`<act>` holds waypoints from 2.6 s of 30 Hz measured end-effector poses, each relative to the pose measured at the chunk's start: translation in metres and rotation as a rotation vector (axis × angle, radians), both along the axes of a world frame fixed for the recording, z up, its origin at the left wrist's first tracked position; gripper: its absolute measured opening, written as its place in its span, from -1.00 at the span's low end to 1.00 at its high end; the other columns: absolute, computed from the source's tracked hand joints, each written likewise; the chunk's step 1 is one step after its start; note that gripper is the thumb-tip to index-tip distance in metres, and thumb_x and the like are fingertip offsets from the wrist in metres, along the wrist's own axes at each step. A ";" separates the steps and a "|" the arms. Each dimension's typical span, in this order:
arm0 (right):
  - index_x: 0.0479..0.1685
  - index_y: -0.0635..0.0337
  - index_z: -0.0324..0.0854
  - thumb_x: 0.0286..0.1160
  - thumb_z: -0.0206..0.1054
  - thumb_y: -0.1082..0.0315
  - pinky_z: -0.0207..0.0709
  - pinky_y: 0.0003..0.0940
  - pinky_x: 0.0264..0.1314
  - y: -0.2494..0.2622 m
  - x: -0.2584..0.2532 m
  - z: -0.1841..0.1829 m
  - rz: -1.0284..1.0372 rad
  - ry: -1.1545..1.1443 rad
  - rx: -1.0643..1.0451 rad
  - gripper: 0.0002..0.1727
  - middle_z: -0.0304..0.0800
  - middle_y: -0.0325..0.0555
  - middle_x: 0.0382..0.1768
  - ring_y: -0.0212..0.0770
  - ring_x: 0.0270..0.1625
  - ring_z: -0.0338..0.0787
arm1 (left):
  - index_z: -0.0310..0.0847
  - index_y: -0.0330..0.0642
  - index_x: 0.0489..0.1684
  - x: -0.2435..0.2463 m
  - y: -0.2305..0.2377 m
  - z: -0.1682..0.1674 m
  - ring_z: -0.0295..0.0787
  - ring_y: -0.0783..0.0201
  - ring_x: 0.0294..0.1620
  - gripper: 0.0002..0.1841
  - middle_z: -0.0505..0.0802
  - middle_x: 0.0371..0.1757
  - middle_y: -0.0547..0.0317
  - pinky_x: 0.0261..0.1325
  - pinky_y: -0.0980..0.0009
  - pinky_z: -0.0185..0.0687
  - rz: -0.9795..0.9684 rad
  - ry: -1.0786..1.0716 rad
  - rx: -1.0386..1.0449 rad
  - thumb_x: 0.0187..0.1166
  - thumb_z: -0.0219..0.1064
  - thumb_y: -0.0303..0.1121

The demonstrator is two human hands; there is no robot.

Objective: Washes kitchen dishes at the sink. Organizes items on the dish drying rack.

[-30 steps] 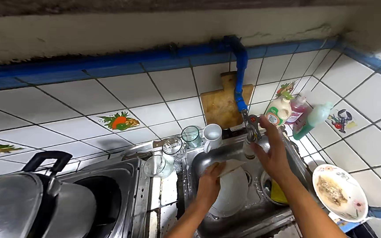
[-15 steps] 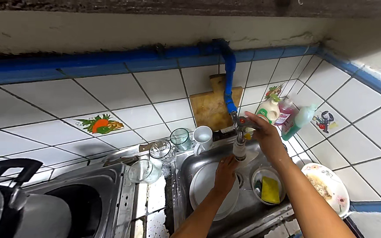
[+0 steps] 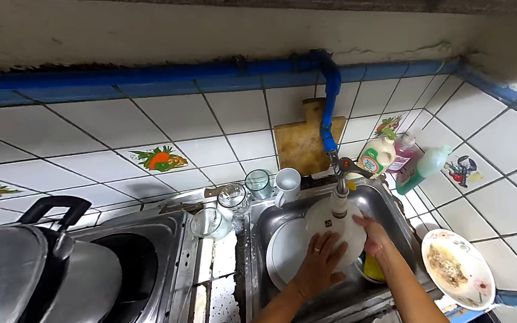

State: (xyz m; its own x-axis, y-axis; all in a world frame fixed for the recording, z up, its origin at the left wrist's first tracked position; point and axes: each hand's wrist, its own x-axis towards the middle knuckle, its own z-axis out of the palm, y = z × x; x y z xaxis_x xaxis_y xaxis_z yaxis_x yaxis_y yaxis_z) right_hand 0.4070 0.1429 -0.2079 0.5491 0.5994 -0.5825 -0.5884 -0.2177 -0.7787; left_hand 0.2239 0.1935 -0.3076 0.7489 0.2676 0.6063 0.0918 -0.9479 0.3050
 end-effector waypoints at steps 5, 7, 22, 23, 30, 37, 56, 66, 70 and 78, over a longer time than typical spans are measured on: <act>0.49 0.19 0.45 0.78 0.02 0.48 0.80 -0.29 -0.01 -0.024 0.002 -0.016 0.208 -0.037 0.085 -0.62 0.85 -0.06 -0.05 -0.26 -0.10 0.88 | 0.52 -0.31 0.58 0.037 0.012 0.023 0.49 -0.17 0.65 -0.37 0.61 0.61 -0.16 0.66 -0.29 0.18 -0.034 0.080 -0.130 0.77 -0.01 0.01; 0.54 0.18 0.41 0.77 -0.03 0.49 0.80 -0.29 0.02 -0.033 0.005 -0.026 0.224 -0.005 0.140 -0.58 0.86 -0.07 -0.01 -0.27 -0.05 0.88 | 0.66 -0.33 0.42 0.045 0.033 0.042 0.52 -0.25 0.61 -0.51 0.71 0.49 -0.22 0.69 -0.30 0.19 0.042 0.168 -0.298 0.76 0.09 -0.15; 0.49 0.39 0.59 0.71 0.04 0.13 0.04 0.58 0.66 0.029 -0.095 -0.078 0.143 -1.422 -0.200 -0.41 0.49 0.50 0.55 0.60 0.64 0.37 | 0.35 -0.18 0.55 0.000 0.040 0.043 0.85 0.18 0.05 -0.57 0.84 0.09 -0.01 0.10 0.20 0.80 0.259 -0.687 -2.198 0.91 -0.12 -0.15; 0.47 0.26 0.66 0.70 0.02 0.08 0.08 0.62 0.61 0.031 -0.111 -0.081 0.236 -1.578 -0.156 -0.42 0.58 0.34 0.54 0.52 0.62 0.45 | 0.39 -0.19 0.51 -0.001 0.038 0.040 0.86 0.24 0.00 -0.59 0.85 0.03 0.03 0.06 0.26 0.80 0.279 -0.719 -2.194 0.91 -0.13 -0.17; 0.58 0.00 0.59 0.81 0.00 0.16 0.19 0.22 0.75 0.069 -0.066 -0.047 0.622 -1.287 -0.310 -0.52 0.55 0.03 0.62 0.13 0.71 0.45 | 0.39 -0.29 0.48 -0.022 0.029 0.035 0.86 0.20 0.02 -0.60 0.85 0.04 -0.02 0.09 0.21 0.81 0.339 -0.562 -2.143 0.90 -0.08 -0.22; 0.52 -0.01 0.65 0.73 0.13 0.01 0.27 0.31 0.64 0.054 -0.065 -0.034 0.807 -1.315 -0.314 -0.49 0.63 0.04 0.55 0.18 0.68 0.47 | 0.44 -0.29 0.42 -0.028 0.033 0.018 0.85 0.18 0.05 -0.65 0.85 0.05 -0.04 0.12 0.18 0.79 0.331 -0.555 -2.183 0.87 -0.02 -0.29; -0.24 0.12 0.89 0.29 0.42 0.48 0.76 -0.01 -0.30 -0.078 -0.057 0.013 0.877 -1.664 0.137 -0.84 0.87 -0.05 -0.43 0.00 -0.31 0.91 | 0.57 -0.17 0.13 -0.001 0.053 0.039 0.88 0.16 -0.16 -0.58 0.87 -0.16 0.05 -0.09 0.23 0.83 0.035 0.307 -2.350 0.86 -0.15 -0.09; 0.31 0.46 0.63 0.65 0.14 0.59 0.60 -0.26 0.35 -0.002 -0.024 -0.011 0.601 -0.538 -0.018 -0.66 0.78 0.12 0.26 -0.17 0.25 0.77 | 0.51 -0.39 0.42 -0.031 0.068 0.088 0.75 0.06 0.14 -0.63 0.75 0.20 -0.23 0.20 0.08 0.68 0.372 0.386 -1.601 0.74 0.25 -0.39; 0.01 0.29 0.59 0.75 0.18 0.41 0.46 -0.61 -0.59 0.048 -0.041 -0.029 0.096 -0.007 0.058 -0.86 0.60 -0.28 -0.56 -0.48 -0.64 0.53 | 0.45 -0.32 0.39 -0.051 0.058 0.084 0.78 0.21 -0.12 -0.66 0.78 0.00 -0.07 -0.10 0.28 0.74 0.549 0.292 -1.909 0.79 0.19 -0.32; -0.38 0.19 0.47 0.81 -0.04 0.43 0.44 -0.55 -0.56 0.046 -0.032 -0.022 0.133 -0.164 0.038 -0.69 0.54 -0.27 -0.68 -0.43 -0.66 0.53 | 0.46 -0.28 0.30 -0.025 -0.007 0.001 0.85 0.16 -0.12 -0.73 0.84 -0.08 -0.03 -0.01 0.21 0.79 0.334 -0.045 -2.442 0.85 -0.01 -0.34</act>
State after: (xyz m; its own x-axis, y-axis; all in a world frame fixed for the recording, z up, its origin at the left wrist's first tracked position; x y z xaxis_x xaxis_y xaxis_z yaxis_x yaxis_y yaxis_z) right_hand 0.3747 0.1885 -0.2296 0.5495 0.6927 -0.4672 -0.4212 -0.2532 -0.8709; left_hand 0.1985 0.1869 -0.3062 0.5581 0.2522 -0.7905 0.0622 0.9373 0.3430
